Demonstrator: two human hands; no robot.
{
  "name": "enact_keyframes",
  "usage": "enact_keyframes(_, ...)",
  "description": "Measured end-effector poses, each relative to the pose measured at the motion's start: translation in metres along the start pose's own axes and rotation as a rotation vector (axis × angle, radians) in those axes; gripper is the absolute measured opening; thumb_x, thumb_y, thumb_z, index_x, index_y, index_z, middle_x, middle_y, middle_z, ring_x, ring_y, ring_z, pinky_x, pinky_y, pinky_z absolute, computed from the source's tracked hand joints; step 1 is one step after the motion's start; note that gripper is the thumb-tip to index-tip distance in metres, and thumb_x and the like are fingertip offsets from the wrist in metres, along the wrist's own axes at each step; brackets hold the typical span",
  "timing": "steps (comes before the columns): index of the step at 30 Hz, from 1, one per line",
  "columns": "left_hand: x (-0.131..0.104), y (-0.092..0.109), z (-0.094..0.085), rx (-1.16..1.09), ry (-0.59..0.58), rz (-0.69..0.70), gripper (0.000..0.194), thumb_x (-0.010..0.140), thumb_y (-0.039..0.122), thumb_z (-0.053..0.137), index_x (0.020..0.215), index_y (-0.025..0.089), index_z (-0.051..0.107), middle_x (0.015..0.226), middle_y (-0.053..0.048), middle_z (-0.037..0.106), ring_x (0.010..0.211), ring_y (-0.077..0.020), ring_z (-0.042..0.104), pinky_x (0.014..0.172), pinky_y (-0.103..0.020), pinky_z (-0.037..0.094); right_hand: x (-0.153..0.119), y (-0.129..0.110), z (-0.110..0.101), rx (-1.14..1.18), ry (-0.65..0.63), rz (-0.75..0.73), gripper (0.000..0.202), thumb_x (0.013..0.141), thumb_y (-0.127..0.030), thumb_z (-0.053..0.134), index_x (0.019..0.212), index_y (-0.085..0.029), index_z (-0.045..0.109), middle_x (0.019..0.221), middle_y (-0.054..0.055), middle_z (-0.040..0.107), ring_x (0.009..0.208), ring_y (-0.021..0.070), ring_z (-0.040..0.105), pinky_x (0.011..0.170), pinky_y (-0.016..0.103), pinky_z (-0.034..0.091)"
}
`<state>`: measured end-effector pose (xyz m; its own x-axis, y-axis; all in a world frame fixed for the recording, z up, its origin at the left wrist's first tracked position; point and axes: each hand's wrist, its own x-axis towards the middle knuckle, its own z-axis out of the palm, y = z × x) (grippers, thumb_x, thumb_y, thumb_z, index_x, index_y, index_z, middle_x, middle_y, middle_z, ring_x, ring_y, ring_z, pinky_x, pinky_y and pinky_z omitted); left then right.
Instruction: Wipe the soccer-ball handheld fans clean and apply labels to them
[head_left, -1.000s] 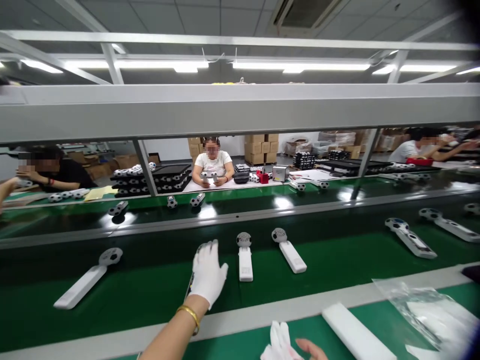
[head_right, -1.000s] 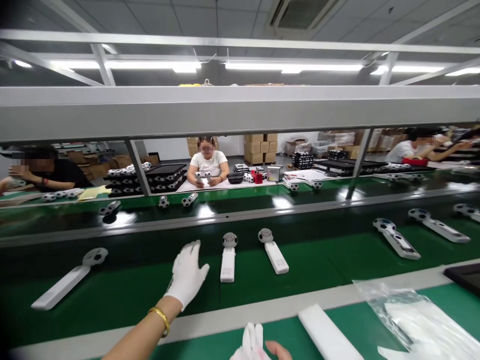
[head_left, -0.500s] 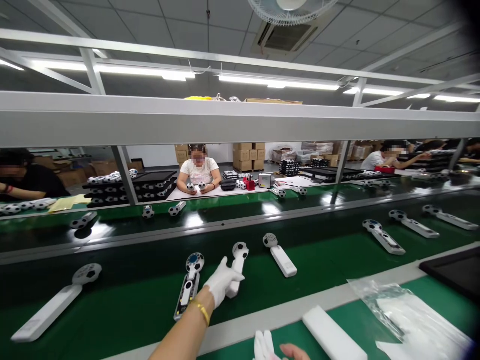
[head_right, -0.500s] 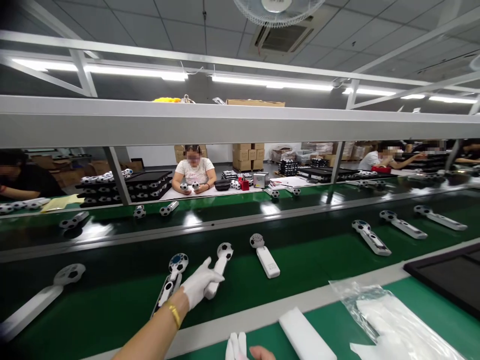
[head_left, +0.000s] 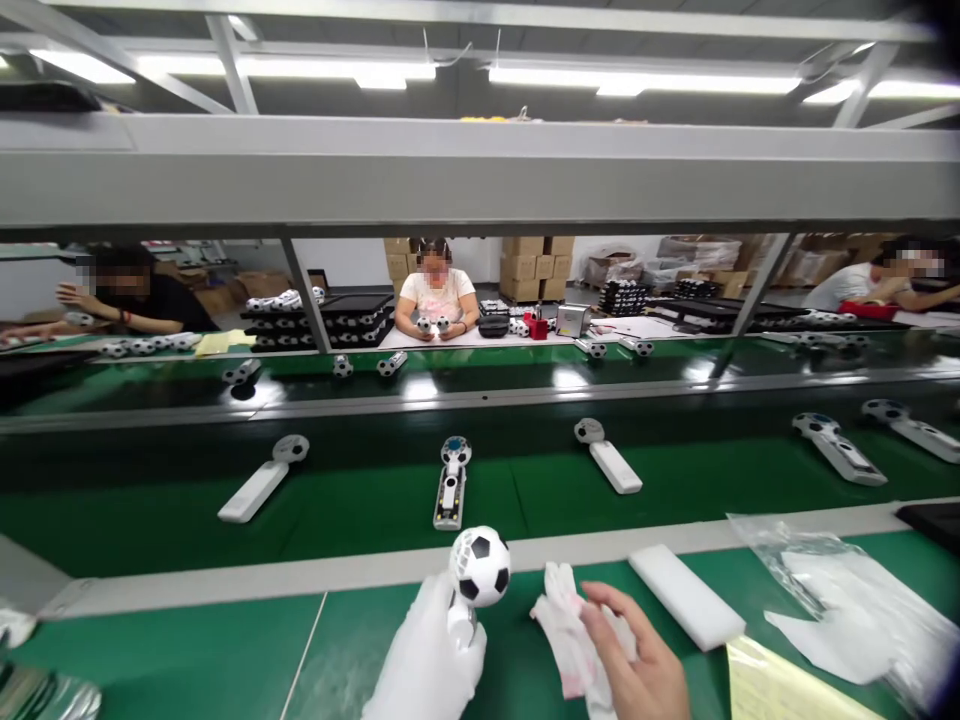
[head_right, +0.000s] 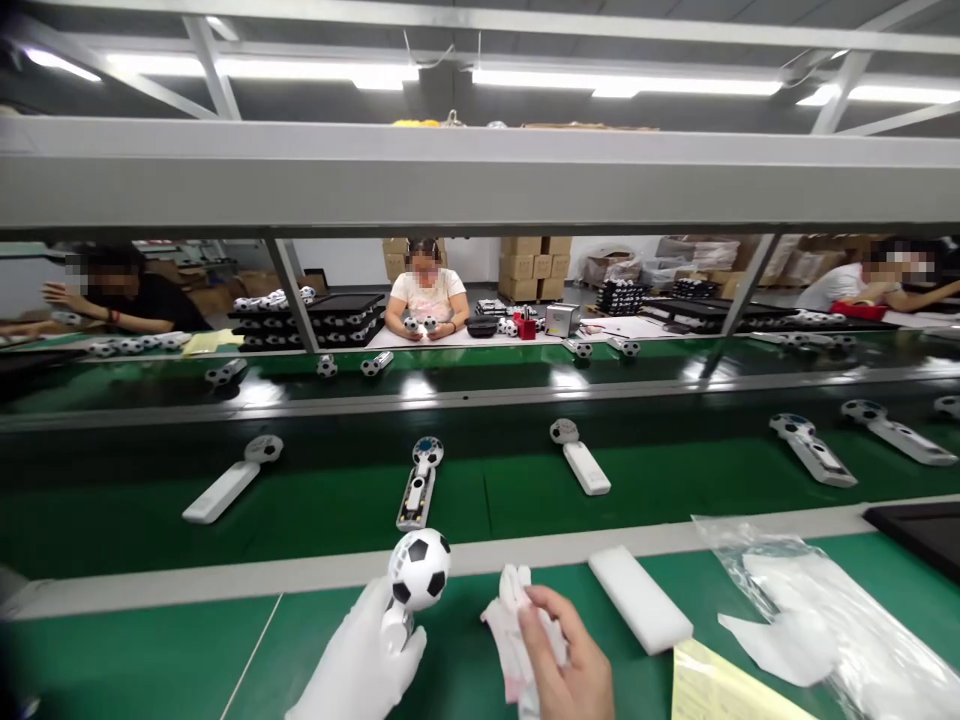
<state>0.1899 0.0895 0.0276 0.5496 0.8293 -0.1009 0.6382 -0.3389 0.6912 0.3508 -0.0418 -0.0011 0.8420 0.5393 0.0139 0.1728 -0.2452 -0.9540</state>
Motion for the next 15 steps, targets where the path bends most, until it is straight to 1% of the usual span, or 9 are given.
enact_keyframes(2,-0.009,-0.008,0.000,0.042,0.053,0.043,0.025,0.077,0.021,0.041,0.100,0.021,0.052,0.100,-0.010,0.056,0.090,-0.0252,0.053,0.079,-0.038,0.040,-0.011,-0.020,0.014,0.103,-0.144,-0.064,0.044,0.072,-0.051,0.060,0.105,-0.022,0.063,0.105,0.004,0.066,0.101,0.0231,0.059,0.085,0.026,0.047)
enact_keyframes(4,-0.016,-0.012,0.000,0.029,0.083,0.102,0.033,0.080,0.025,0.043,0.113,0.025,0.050,0.110,-0.008,0.056,0.100,-0.0244,0.052,0.085,-0.035,0.039,-0.022,-0.039,0.029,0.197,-0.285,-0.133,0.054,0.068,-0.046,0.066,0.117,-0.024,0.057,0.113,0.003,0.063,0.110,0.0234,0.054,0.093,0.028,0.043)
enact_keyframes(6,-0.021,-0.015,0.000,0.013,0.086,0.125,0.037,0.082,0.031,0.047,0.119,0.028,0.050,0.116,-0.006,0.056,0.105,-0.0233,0.052,0.088,-0.032,0.038,-0.029,-0.053,0.043,0.261,-0.383,-0.139,0.064,0.066,-0.043,0.068,0.125,-0.024,0.050,0.119,0.004,0.060,0.113,0.0237,0.052,0.093,0.029,0.044)
enact_keyframes(7,-0.023,-0.015,-0.001,0.007,0.088,0.119,0.038,0.082,0.034,0.048,0.119,0.029,0.051,0.116,-0.005,0.057,0.105,-0.0232,0.053,0.088,-0.031,0.038,-0.032,-0.058,0.049,0.279,-0.412,-0.125,0.066,0.067,-0.043,0.067,0.127,-0.024,0.047,0.119,0.005,0.060,0.112,0.0236,0.053,0.092,0.030,0.045)
enact_keyframes(10,-0.025,-0.016,-0.001,-0.048,0.119,0.100,0.039,0.083,0.040,0.049,0.120,0.030,0.053,0.111,-0.005,0.060,0.102,-0.0235,0.055,0.087,-0.031,0.040,-0.036,-0.063,0.057,0.267,-0.431,-0.103,0.068,0.070,-0.039,0.065,0.131,-0.021,0.041,0.117,0.007,0.061,0.108,0.0232,0.056,0.091,0.031,0.046)
enact_keyframes(12,-0.026,-0.015,-0.001,-0.078,0.140,0.136,0.039,0.084,0.042,0.048,0.120,0.031,0.053,0.112,-0.005,0.060,0.102,-0.0229,0.055,0.088,-0.031,0.041,-0.038,-0.061,0.059,0.252,-0.423,-0.139,0.070,0.070,-0.038,0.065,0.132,-0.018,0.038,0.117,0.009,0.060,0.108,0.0236,0.056,0.092,0.031,0.045)
enact_keyframes(15,-0.028,-0.016,-0.001,-0.038,0.155,0.175,0.037,0.085,0.042,0.046,0.120,0.031,0.053,0.113,-0.005,0.059,0.101,-0.0211,0.055,0.089,-0.030,0.041,-0.038,-0.058,0.061,0.309,-0.409,-0.163,0.065,0.072,-0.040,0.063,0.129,-0.017,0.040,0.118,0.010,0.059,0.107,0.0237,0.056,0.089,0.030,0.048)
